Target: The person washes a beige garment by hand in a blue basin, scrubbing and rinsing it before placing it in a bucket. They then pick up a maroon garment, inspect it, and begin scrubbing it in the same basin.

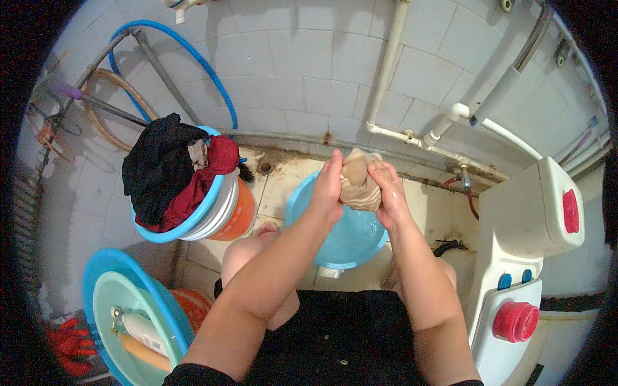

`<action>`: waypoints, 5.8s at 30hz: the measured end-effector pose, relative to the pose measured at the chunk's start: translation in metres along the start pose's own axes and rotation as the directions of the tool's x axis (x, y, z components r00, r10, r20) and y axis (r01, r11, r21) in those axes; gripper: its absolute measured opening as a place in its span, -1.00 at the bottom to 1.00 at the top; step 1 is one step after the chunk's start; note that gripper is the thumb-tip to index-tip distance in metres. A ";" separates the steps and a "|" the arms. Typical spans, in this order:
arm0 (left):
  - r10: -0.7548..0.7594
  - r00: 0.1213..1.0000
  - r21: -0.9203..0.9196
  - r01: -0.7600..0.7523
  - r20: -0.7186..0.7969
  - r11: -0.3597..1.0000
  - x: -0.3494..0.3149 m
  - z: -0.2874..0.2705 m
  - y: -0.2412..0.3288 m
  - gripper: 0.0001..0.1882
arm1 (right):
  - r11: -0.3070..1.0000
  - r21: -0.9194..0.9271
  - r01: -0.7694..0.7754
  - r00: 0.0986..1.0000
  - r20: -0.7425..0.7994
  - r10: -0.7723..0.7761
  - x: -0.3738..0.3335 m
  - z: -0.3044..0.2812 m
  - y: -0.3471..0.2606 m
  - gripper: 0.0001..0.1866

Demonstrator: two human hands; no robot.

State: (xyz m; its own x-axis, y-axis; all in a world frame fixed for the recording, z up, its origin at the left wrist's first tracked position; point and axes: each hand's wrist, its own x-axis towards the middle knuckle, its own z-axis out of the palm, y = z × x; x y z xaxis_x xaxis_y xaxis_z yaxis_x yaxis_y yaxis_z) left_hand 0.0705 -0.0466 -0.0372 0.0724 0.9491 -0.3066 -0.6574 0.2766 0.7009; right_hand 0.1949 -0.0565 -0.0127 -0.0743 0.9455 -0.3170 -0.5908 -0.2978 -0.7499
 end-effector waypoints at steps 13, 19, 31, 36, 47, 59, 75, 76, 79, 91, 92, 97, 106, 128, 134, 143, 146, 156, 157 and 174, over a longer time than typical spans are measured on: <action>-0.274 0.913 -0.077 0.310 0.301 0.948 0.004 -0.010 0.014 -0.59 | 0.684 -0.466 0.561 0.828 0.293 -0.479 -0.036 0.024 0.014 -0.70; -0.028 0.990 -0.150 0.049 0.138 0.988 -0.002 0.012 0.003 -0.77 | 0.825 -0.286 0.488 0.868 0.057 -0.493 -0.026 0.028 0.020 -0.76; 0.521 0.851 0.768 -0.381 0.074 0.515 -0.004 0.028 -0.006 -0.63 | 0.978 0.144 -0.152 0.987 -0.027 0.158 0.020 -0.006 0.031 -0.76; 0.454 0.891 0.479 -0.399 0.001 0.782 -0.010 0.028 0.016 -0.61 | 0.956 0.157 -0.247 0.969 0.054 0.241 0.008 0.005 0.003 -0.55; -0.288 0.935 -0.154 0.321 0.206 0.934 0.011 0.006 0.023 -0.45 | 0.445 -0.665 0.600 0.794 0.427 -0.432 0.006 -0.007 0.004 -0.56; -0.350 0.788 -0.273 0.531 0.506 0.802 -0.003 0.026 0.026 -0.67 | -0.517 -0.139 0.844 -0.226 0.783 -0.579 -0.001 0.046 -0.006 -0.83; 0.005 0.989 0.639 0.093 -0.149 0.764 -0.002 0.026 -0.005 -0.62 | 0.997 -0.034 0.071 0.974 -0.211 -0.077 0.030 -0.010 -0.001 -0.64; -0.034 0.995 0.624 0.083 -0.091 0.777 -0.006 0.025 -0.002 -0.58 | 0.999 -0.010 0.035 0.983 -0.182 -0.036 0.029 -0.015 -0.009 -0.61; -0.100 0.993 0.559 0.048 0.062 0.827 -0.010 0.015 0.009 -0.43 | 0.998 0.033 -0.061 0.996 -0.057 0.063 0.025 -0.017 -0.026 -0.50; -0.061 0.998 0.315 0.061 -0.011 0.947 0.024 -0.022 0.038 -0.63 | 0.994 -0.111 0.016 1.000 -0.021 -0.019 0.019 -0.008 -0.022 -0.70; 0.040 0.999 0.532 -0.016 -0.033 0.846 0.020 -0.013 0.039 -0.63 | 0.994 -0.108 0.036 0.997 -0.060 -0.042 0.020 -0.009 -0.023 -0.72; 0.562 0.696 0.735 -0.644 0.448 0.212 0.012 -0.008 0.045 -0.47 | 0.974 -0.200 0.109 0.987 -0.096 -0.130 0.019 -0.004 -0.025 -0.78; -0.022 0.965 0.683 -0.168 0.260 0.711 -0.004 -0.001 0.061 -0.57 | 0.954 -0.295 0.045 0.997 0.071 -0.025 0.000 0.014 -0.040 -0.60; -0.240 0.963 0.572 0.128 0.124 0.810 -0.013 0.013 0.074 -0.40 | 0.362 -0.846 0.390 0.863 0.474 0.177 -0.029 0.012 -0.042 0.07; -0.106 0.982 0.713 -0.039 0.158 0.700 0.001 0.005 0.073 -0.40 | 0.712 -0.691 0.126 0.874 0.417 0.250 -0.027 0.005 -0.034 -0.34; -0.261 0.853 0.135 0.224 0.453 0.965 -0.010 0.003 0.070 -0.58 | 0.966 -0.199 0.165 0.974 0.189 -0.127 -0.018 -0.005 -0.046 -0.58; -0.201 0.951 0.105 0.180 0.236 0.978 0.000 0.007 0.055 -0.63 | 0.659 -0.575 0.485 0.867 0.215 -0.450 -0.008 -0.004 -0.030 -0.65; -0.017 0.930 -0.200 0.096 0.368 0.975 0.008 -0.002 0.012 -0.69 | -0.243 -0.820 0.518 0.727 0.571 -0.380 -0.035 0.033 0.016 -0.60; 0.033 0.988 -0.130 -0.014 0.150 0.991 -0.006 0.013 0.005 -0.67 | -0.168 -0.869 0.465 0.748 0.488 -0.450 -0.025 0.028 0.010 -0.62; -0.021 0.979 -0.044 0.031 0.200 0.999 -0.018 0.027 0.050 -0.48 | 0.496 -0.668 0.555 0.754 0.152 -0.640 -0.008 0.017 -0.031 -0.60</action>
State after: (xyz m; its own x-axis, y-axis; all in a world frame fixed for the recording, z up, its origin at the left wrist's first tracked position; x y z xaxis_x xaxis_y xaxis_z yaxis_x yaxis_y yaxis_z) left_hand 0.0569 -0.0454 0.0210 0.2352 0.9539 -0.1862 -0.6871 0.2987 0.6623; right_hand 0.2003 -0.0528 0.0234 0.1999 0.9230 0.3288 0.2027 0.2893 -0.9355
